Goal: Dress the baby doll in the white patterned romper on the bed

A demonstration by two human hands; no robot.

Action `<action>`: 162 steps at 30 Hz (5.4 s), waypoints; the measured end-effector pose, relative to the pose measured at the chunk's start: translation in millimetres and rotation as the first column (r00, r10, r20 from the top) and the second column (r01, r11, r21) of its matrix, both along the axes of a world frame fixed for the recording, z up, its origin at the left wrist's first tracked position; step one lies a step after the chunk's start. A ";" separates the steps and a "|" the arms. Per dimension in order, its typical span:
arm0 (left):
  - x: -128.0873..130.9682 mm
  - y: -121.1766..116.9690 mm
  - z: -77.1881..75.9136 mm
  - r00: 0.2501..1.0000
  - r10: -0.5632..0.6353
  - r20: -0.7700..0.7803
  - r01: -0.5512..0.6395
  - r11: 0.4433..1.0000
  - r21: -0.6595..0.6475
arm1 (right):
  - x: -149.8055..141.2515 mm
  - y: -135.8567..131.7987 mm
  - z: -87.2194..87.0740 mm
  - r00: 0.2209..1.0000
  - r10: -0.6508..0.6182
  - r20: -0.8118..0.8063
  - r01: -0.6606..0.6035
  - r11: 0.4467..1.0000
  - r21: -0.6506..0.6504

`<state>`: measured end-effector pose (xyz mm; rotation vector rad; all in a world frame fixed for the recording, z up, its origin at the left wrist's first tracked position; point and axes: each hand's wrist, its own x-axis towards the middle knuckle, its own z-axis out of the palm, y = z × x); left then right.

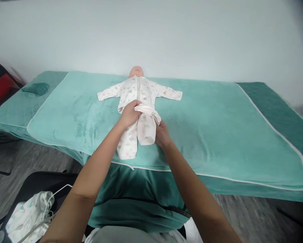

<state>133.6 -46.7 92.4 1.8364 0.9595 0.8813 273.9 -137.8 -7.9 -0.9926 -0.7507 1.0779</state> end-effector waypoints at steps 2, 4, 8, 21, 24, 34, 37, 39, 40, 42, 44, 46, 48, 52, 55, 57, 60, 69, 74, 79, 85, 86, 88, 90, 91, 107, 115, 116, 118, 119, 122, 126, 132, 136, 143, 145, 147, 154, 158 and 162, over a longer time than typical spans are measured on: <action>9.0 4.4 -3.1 0.998 0.058 0.006 -0.058 0.996 0.061 | 2.9 2.2 -1.9 0.998 -0.030 0.056 0.030 1.000 0.011; 14.0 9.1 -5.9 0.993 0.117 0.005 -0.117 0.990 0.084 | 8.2 8.2 -1.8 0.976 -0.130 0.176 0.131 0.991 0.008; 16.0 22.5 -8.9 0.980 0.200 0.000 -0.198 0.972 0.124 | 21.5 29.6 3.0 0.849 -0.281 0.448 0.314 0.949 0.001; 1.4 50.2 -29.9 0.993 0.113 0.037 -0.118 0.979 0.168 | 24.2 61.0 2.8 0.728 -0.302 0.616 0.378 0.926 0.007; 7.6 54.1 -27.9 0.993 0.118 -0.015 -0.108 0.947 0.302 | 27.9 66.1 3.0 0.731 -0.309 0.609 0.387 0.922 0.004; -28.3 53.2 -8.4 0.956 -0.253 0.149 0.282 0.933 -0.225 | 32.2 64.4 68.7 0.690 0.046 0.722 -0.170 0.980 0.100; -39.6 60.6 -23.0 0.906 -0.264 0.331 0.368 0.877 -0.309 | 33.5 89.4 100.1 0.610 0.218 0.761 -0.339 0.941 0.002; -41.8 62.8 -35.7 0.880 -0.193 0.433 0.359 0.869 -0.342 | 32.6 104.4 105.3 0.689 0.333 0.643 -0.394 0.918 -0.054; -41.7 62.5 -41.4 0.873 -0.155 0.462 0.346 0.865 -0.364 | 31.3 109.8 103.0 0.744 0.380 0.550 -0.413 0.908 -0.069; -40.1 60.4 -49.6 0.867 -0.089 0.490 0.318 0.856 -0.407 | 27.6 115.4 92.1 0.832 0.427 0.355 -0.432 0.899 -0.069; -37.8 58.4 -53.6 0.860 -0.026 0.509 0.282 0.856 -0.433 | 23.7 115.6 80.7 0.861 0.460 0.216 -0.457 0.887 -0.067; -36.0 58.2 -55.2 0.853 0.021 0.521 0.246 0.864 -0.439 | 20.8 113.6 75.0 0.840 0.521 0.149 -0.515 0.853 -0.082; -35.2 59.4 -56.1 0.855 0.046 0.516 0.219 0.871 -0.440 | 18.9 112.4 75.6 0.795 0.587 0.150 -0.580 0.809 -0.091; -35.6 61.4 -57.8 0.858 0.089 0.506 0.184 0.866 -0.465 | 12.8 111.6 82.2 0.672 0.660 0.337 -0.650 0.743 -0.159; -35.2 61.0 -59.2 0.838 0.119 0.532 0.180 0.861 -0.475 | 6.1 108.6 81.8 0.663 0.603 0.443 -0.530 0.796 -0.291; -34.8 60.9 -61.0 0.827 0.127 0.548 0.183 0.861 -0.475 | 4.6 106.7 79.3 0.702 0.561 0.438 -0.456 0.827 -0.328; -34.9 62.0 -64.9 0.847 0.110 0.520 0.168 0.872 -0.459 | 8.6 106.6 75.0 0.789 0.531 0.308 -0.463 0.844 -0.270; -43.2 62.1 -62.6 0.941 -0.197 0.276 0.300 0.863 -0.406 | 12.4 109.9 67.2 0.906 0.404 0.126 -0.389 0.913 -0.124; -41.9 60.7 -76.6 0.858 0.069 0.509 0.173 0.895 -0.412 | 16.4 108.5 75.9 0.684 0.586 0.434 -0.572 0.800 -0.180; -41.6 57.9 -77.2 0.879 0.102 0.465 0.123 0.895 -0.428 | 18.0 104.8 85.1 0.370 0.725 0.581 -0.725 0.616 -0.307; -43.9 54.0 -69.8 0.905 -0.004 0.426 0.180 0.910 -0.374 | 16.1 102.0 70.7 0.741 0.577 0.343 -0.581 0.807 -0.101; -44.5 53.9 -68.7 0.905 -0.049 0.422 0.217 0.907 -0.360 | 15.5 102.2 67.7 0.794 0.533 0.291 -0.532 0.842 -0.089; -45.9 54.0 -66.6 0.919 -0.131 0.372 0.273 0.893 -0.358 | 14.3 102.7 63.2 0.848 0.467 0.250 -0.461 0.883 -0.085; -47.2 54.2 -65.5 0.937 -0.164 0.309 0.281 0.878 -0.387 | 14.1 103.2 61.9 0.859 0.438 0.266 -0.434 0.898 -0.080; -47.6 54.2 -65.8 0.939 -0.159 0.306 0.279 0.872 -0.403 | 14.5 103.4 62.8 0.849 0.446 0.283 -0.442 0.893 -0.083; -40.4 52.3 -71.7 0.861 -0.036 0.507 0.265 0.883 -0.387 | 21.2 102.5 63.7 0.686 0.680 0.259 -0.661 0.731 -0.169; -30.5 10.9 -56.9 0.828 0.248 0.502 -0.019 0.908 -0.419 | 11.8 101.1 70.3 0.663 0.480 0.574 -0.490 0.858 -0.153; -29.5 0.9 -53.5 0.821 0.296 0.488 -0.064 0.897 -0.437 | 10.8 100.9 72.6 0.629 0.467 0.621 -0.464 0.867 -0.182; -27.8 -21.1 -46.0 0.798 0.399 0.451 -0.152 0.858 -0.491 | 8.7 100.8 77.2 0.545 0.467 0.696 -0.436 0.867 -0.239; -26.9 -32.4 -42.0 0.781 0.453 0.431 -0.189 0.828 -0.528 | 7.5 100.9 79.1 0.498 0.472 0.728 -0.438 0.861 -0.259; -23.8 -65.5 -31.2 0.703 0.592 0.394 -0.237 0.718 -0.654 | 4.2 102.0 81.9 0.355 0.450 0.819 -0.477 0.841 -0.255; -19.4 -101.3 -25.1 0.562 0.699 0.442 -0.204 0.635 -0.745 | 0.9 101.8 81.4 0.149 0.403 0.903 -0.509 0.814 -0.279; -18.3 -133.5 -33.6 0.437 0.787 0.436 -0.148 0.541 -0.828 | -8.1 96.2 88.0 -0.191 0.411 0.892 -0.409 0.792 -0.453; -24.0 -140.4 -47.3 0.387 0.832 0.398 -0.243 0.509 -0.826 | -13.4 94.5 88.2 -0.330 0.394 0.858 -0.350 0.793 -0.499; -50.9 -128.1 -75.9 0.539 0.797 0.272 -0.455 0.548 -0.702 | -15.0 91.3 83.7 -0.370 0.358 0.857 -0.339 0.807 -0.483; -55.0 -124.4 -80.2 0.604 0.767 0.217 -0.481 0.568 -0.668 | -14.1 90.0 85.6 -0.369 0.363 0.855 -0.353 0.797 -0.491; -56.2 -123.0 -80.5 0.655 0.736 0.167 -0.496 0.587 -0.640 | -12.8 88.9 87.9 -0.360 0.370 0.856 -0.376 0.782 -0.497; -50.9 -126.8 -68.2 0.726 0.674 0.136 -0.457 0.621 -0.636 | -9.4 88.1 87.1 -0.314 0.357 0.880 -0.430 0.773 -0.467; -48.2 -125.4 -68.3 0.698 0.665 0.267 -0.312 0.617 -0.723 | -7.8 88.1 86.1 -0.294 0.361 0.885 -0.436 0.773 -0.460; -49.0 -120.1 -76.0 0.678 0.649 0.345 -0.260 0.651 -0.713 | -4.3 88.5 86.9 -0.244 0.396 0.886 -0.460 0.757 -0.465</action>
